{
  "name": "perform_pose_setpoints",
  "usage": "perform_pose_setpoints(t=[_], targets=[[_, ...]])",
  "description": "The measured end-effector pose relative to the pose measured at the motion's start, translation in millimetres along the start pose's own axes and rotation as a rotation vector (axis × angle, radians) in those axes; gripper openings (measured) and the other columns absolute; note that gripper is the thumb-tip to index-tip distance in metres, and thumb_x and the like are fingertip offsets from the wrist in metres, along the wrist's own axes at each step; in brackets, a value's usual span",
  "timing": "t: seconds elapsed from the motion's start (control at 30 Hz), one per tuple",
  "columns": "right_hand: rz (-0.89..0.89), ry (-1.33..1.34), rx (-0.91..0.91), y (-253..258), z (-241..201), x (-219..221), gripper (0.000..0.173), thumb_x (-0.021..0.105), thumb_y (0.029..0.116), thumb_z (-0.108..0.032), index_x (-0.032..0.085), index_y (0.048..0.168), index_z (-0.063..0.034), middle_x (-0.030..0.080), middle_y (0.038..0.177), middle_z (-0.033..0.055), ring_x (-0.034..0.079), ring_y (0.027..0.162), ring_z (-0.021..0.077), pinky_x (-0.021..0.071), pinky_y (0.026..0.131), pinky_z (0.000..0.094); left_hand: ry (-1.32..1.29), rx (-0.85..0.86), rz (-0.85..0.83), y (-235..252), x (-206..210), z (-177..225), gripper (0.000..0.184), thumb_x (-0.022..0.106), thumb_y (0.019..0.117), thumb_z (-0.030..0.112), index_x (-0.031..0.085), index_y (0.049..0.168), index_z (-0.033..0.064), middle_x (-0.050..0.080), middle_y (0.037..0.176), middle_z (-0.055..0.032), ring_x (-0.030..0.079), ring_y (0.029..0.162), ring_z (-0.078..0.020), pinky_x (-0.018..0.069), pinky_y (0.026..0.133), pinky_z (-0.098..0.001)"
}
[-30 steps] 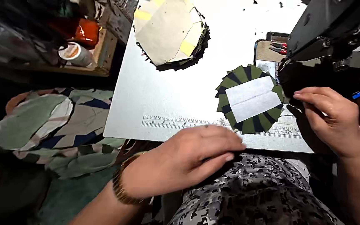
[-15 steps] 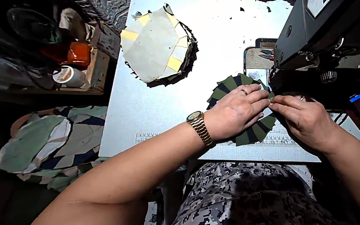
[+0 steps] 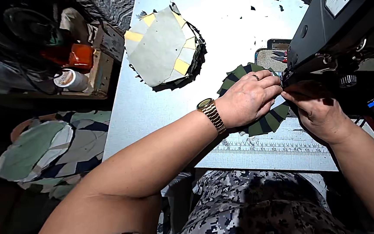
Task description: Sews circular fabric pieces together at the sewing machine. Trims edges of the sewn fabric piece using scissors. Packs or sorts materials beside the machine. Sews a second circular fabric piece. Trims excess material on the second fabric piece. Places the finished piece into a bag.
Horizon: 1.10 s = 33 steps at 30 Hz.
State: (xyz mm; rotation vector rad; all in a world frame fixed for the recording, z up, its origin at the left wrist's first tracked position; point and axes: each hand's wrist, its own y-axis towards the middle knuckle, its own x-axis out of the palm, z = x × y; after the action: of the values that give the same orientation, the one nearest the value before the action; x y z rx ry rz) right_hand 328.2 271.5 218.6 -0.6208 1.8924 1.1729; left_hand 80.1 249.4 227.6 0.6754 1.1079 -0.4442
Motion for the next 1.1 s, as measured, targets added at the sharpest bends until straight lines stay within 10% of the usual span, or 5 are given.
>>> perform_pose_setpoints(t=[1.1], targets=[[0.045, 0.021, 0.022, 0, -6, 0, 0.025, 0.054, 0.0986, 0.004, 0.076, 0.112, 0.0021, 0.072, 0.114, 0.0183, 0.066, 0.114, 0.0296, 0.0525, 0.101, 0.0373, -0.072, 0.157, 0.005, -2, -7, -16, 0.034, 0.045, 0.1057, 0.021, 0.071, 0.126, 0.0102, 0.066, 0.136, -0.0073, 0.053, 0.137, -0.0269, 0.0394, 0.117, -0.0439]])
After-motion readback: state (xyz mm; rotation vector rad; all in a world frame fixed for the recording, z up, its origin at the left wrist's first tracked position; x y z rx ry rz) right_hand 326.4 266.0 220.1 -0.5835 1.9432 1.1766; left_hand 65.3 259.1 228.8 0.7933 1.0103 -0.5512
